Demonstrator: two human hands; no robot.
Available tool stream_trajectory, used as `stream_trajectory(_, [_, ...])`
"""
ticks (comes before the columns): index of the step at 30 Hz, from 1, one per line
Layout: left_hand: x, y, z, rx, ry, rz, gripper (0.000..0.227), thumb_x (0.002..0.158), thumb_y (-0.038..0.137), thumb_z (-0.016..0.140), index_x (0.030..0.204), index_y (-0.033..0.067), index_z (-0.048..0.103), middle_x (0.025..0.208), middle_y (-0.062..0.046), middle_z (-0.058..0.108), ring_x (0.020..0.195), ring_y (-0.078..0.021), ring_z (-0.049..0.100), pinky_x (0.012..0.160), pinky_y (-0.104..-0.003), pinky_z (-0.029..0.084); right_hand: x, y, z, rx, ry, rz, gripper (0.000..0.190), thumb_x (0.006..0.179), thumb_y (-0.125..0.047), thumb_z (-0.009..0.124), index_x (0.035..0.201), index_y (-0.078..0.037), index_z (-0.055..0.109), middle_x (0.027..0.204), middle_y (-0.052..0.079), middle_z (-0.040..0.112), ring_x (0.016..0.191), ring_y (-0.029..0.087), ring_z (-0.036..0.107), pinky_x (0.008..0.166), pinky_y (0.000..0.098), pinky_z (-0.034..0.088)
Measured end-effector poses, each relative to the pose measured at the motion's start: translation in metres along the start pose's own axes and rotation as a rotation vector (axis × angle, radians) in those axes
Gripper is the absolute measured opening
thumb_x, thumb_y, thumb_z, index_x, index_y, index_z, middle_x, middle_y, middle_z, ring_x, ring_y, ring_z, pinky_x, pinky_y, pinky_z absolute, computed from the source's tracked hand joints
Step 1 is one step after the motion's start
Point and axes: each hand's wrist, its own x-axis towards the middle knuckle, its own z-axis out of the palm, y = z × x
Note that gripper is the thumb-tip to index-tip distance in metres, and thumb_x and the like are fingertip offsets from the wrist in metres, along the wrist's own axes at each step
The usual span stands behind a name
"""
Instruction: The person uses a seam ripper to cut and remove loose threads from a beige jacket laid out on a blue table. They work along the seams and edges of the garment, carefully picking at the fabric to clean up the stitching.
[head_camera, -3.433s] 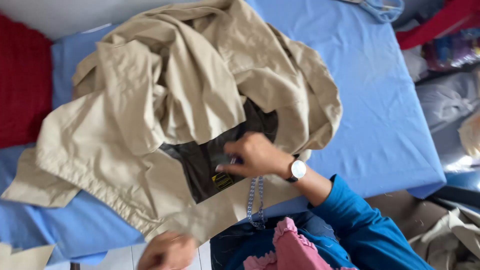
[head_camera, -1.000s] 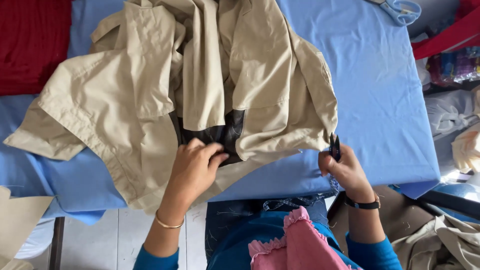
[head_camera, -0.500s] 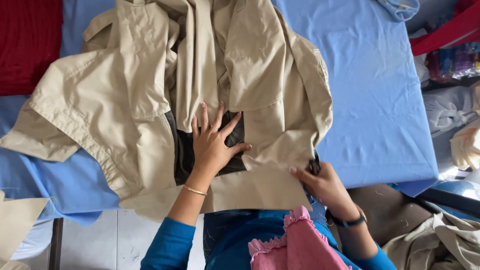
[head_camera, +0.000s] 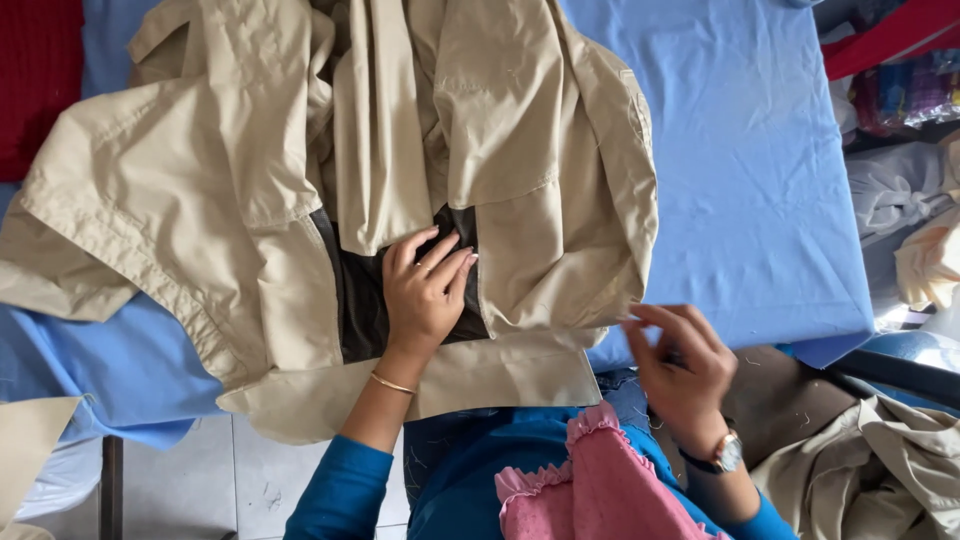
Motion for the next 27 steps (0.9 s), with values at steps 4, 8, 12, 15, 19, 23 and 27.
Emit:
stream_trajectory(4, [-0.016, -0.014, 0.018, -0.167, 0.107, -0.154, 0.005, 0.089, 0.026, 0.083, 0.094, 0.025, 0.083, 0.106, 0.006, 0.08, 0.105, -0.0228, 0.071, 0.093, -0.042, 0.051, 0.013, -0.006, 0.043, 0.057, -0.182, -0.121, 0.02, 0.082, -0.014, 0.084, 0.102, -0.016, 0.081, 0.088, 0.002, 0.072, 0.066, 0.025, 0.069, 0.064, 0.0364, 0.057])
stream_trajectory(8, [-0.014, -0.011, 0.009, -0.224, 0.19, -0.155, 0.01, 0.087, 0.018, 0.085, 0.096, 0.0212, 0.083, 0.107, 0.001, 0.08, 0.106, -0.0307, 0.072, 0.091, -0.044, 0.053, -0.006, 0.025, 0.076, -0.046, -0.259, -0.091, 0.008, 0.082, -0.023, 0.082, 0.089, -0.024, 0.08, 0.089, -0.006, 0.07, 0.07, 0.028, 0.073, 0.063, 0.039, 0.059])
stream_trajectory(12, [-0.001, 0.001, -0.009, -0.007, 0.193, -0.049, 0.007, 0.09, 0.02, 0.082, 0.096, 0.0241, 0.082, 0.112, 0.004, 0.079, 0.113, -0.0288, 0.068, 0.096, -0.044, 0.047, -0.025, 0.041, 0.087, -0.148, -0.198, -0.158, 0.008, 0.083, -0.017, 0.081, 0.087, -0.022, 0.078, 0.089, -0.007, 0.068, 0.065, 0.026, 0.072, 0.061, 0.037, 0.058])
stream_trajectory(15, [-0.003, -0.001, -0.003, 0.061, 0.216, -0.058, 0.007, 0.09, 0.023, 0.083, 0.095, 0.0264, 0.081, 0.113, 0.008, 0.079, 0.115, -0.0274, 0.068, 0.096, -0.045, 0.046, -0.029, 0.048, 0.091, -0.331, -0.112, -0.274, 0.02, 0.074, -0.011, 0.071, 0.09, -0.023, 0.071, 0.09, -0.006, 0.064, 0.057, 0.026, 0.067, 0.058, 0.037, 0.058])
stream_trajectory(19, [-0.012, -0.01, 0.003, -0.113, 0.18, -0.169, 0.002, 0.093, 0.023, 0.08, 0.094, 0.0242, 0.081, 0.105, 0.009, 0.079, 0.113, -0.0257, 0.068, 0.097, -0.042, 0.047, -0.015, 0.049, 0.082, -0.113, -0.27, -0.061, 0.018, 0.079, -0.006, 0.069, 0.092, -0.018, 0.066, 0.092, 0.001, 0.061, 0.069, 0.038, 0.069, 0.066, 0.0443, 0.057])
stream_trajectory(23, [-0.014, -0.011, 0.0, -0.195, 0.133, -0.188, 0.002, 0.095, 0.022, 0.078, 0.094, 0.0204, 0.079, 0.102, 0.005, 0.08, 0.113, -0.0274, 0.069, 0.096, -0.042, 0.048, 0.0, 0.068, 0.066, 0.303, -0.319, 0.203, 0.013, 0.094, -0.003, 0.063, 0.087, -0.013, 0.066, 0.079, 0.005, 0.058, 0.067, 0.024, 0.058, 0.07, 0.0349, 0.048])
stream_trajectory(27, [-0.008, -0.004, -0.006, -0.043, 0.177, -0.105, 0.001, 0.094, 0.022, 0.078, 0.094, 0.0219, 0.078, 0.107, 0.006, 0.079, 0.116, -0.0282, 0.068, 0.096, -0.044, 0.048, 0.007, 0.054, 0.041, 0.611, -0.423, 0.441, 0.015, 0.101, -0.005, 0.051, 0.092, -0.005, 0.062, 0.043, 0.0, 0.046, 0.036, 0.014, 0.043, 0.047, 0.0251, 0.036])
